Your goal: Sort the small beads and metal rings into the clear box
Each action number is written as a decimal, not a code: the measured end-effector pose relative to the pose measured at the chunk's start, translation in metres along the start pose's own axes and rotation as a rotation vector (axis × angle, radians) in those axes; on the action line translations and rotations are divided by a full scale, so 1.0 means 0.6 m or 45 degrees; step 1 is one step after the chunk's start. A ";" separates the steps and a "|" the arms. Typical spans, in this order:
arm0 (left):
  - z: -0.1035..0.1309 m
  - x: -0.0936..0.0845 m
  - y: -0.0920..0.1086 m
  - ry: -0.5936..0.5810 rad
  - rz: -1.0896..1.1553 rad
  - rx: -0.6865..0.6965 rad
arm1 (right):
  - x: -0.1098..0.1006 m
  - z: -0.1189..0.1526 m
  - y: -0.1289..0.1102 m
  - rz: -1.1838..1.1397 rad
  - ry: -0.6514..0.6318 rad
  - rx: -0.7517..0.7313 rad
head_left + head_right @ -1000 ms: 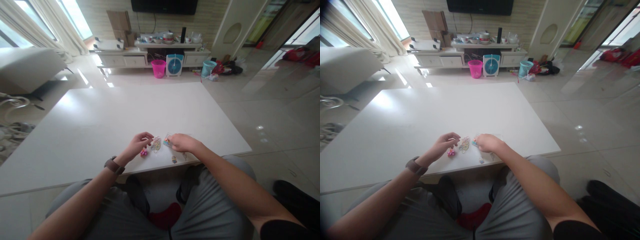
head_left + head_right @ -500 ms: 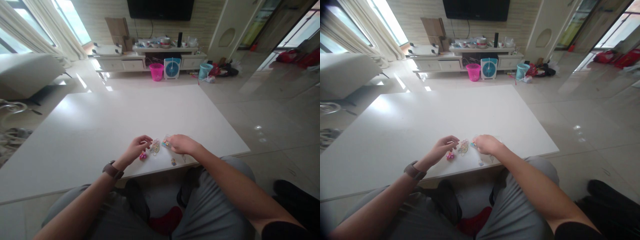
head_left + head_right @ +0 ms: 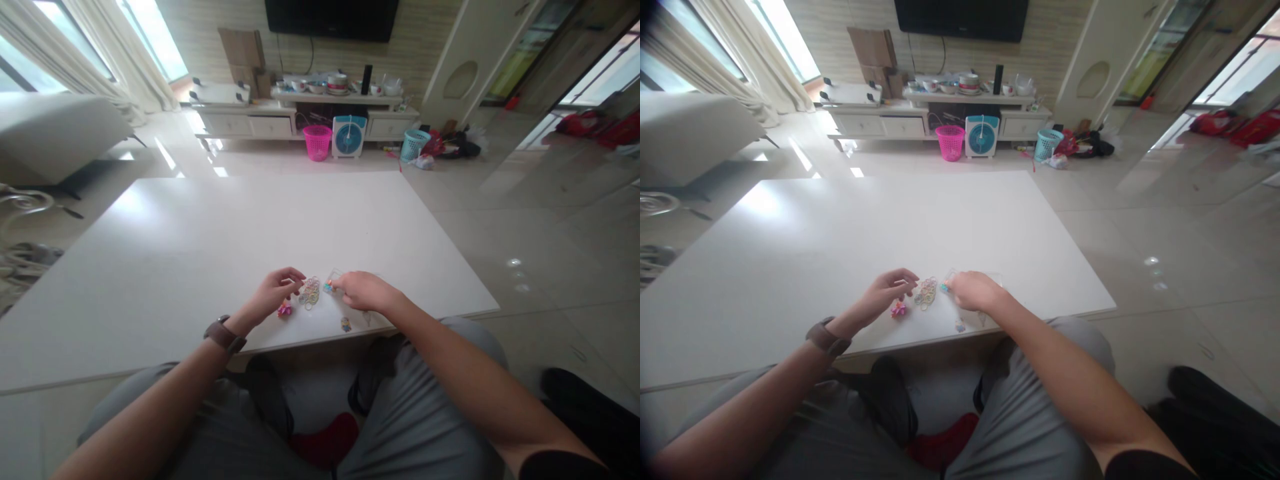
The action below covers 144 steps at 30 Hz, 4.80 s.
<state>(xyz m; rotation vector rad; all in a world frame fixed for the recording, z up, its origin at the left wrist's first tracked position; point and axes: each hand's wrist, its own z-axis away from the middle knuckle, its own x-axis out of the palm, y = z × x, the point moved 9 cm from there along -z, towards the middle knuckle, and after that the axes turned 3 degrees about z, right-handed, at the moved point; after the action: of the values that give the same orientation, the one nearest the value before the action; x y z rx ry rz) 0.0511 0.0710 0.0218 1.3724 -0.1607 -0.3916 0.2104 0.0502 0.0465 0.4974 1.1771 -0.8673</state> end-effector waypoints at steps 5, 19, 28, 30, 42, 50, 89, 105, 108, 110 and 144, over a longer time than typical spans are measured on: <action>-0.005 -0.023 0.004 0.052 -0.043 0.026 | 0.006 -0.004 0.012 0.023 0.004 0.051; -0.004 -0.034 0.011 0.085 -0.056 0.040 | 0.004 -0.004 0.007 0.016 -0.006 0.067; -0.006 -0.033 0.009 0.086 -0.077 0.057 | 0.005 -0.001 -0.002 0.061 -0.017 0.008; -0.007 -0.032 0.009 0.082 -0.076 0.060 | 0.006 -0.002 0.000 0.071 -0.022 0.022; -0.010 -0.049 0.017 0.117 -0.155 0.115 | 0.001 0.001 0.013 0.009 -0.001 0.054; -0.007 -0.106 0.040 0.263 -0.573 0.159 | -0.026 0.003 0.021 0.000 0.231 0.109; 0.023 0.055 0.009 -0.217 0.182 -0.082 | -0.059 0.003 -0.055 -0.555 0.529 -0.408; 0.021 0.049 0.016 -0.211 0.188 -0.066 | -0.048 0.000 -0.028 -0.277 0.360 -0.302; 0.015 0.035 0.019 -0.144 0.153 -0.022 | -0.030 -0.002 -0.022 -0.207 0.231 -0.294; 0.013 0.032 0.019 -0.126 0.148 -0.010 | -0.022 -0.003 -0.025 -0.176 0.186 -0.303; 0.001 -0.049 -0.013 -0.189 -0.894 0.065 | -0.011 0.007 -0.011 -0.117 0.078 -0.205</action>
<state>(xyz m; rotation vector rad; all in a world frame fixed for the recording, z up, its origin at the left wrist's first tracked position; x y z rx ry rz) 0.0226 0.0802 0.0177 1.4238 0.2019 -1.0806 0.2067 0.0453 0.0548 0.3426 1.3223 -0.8324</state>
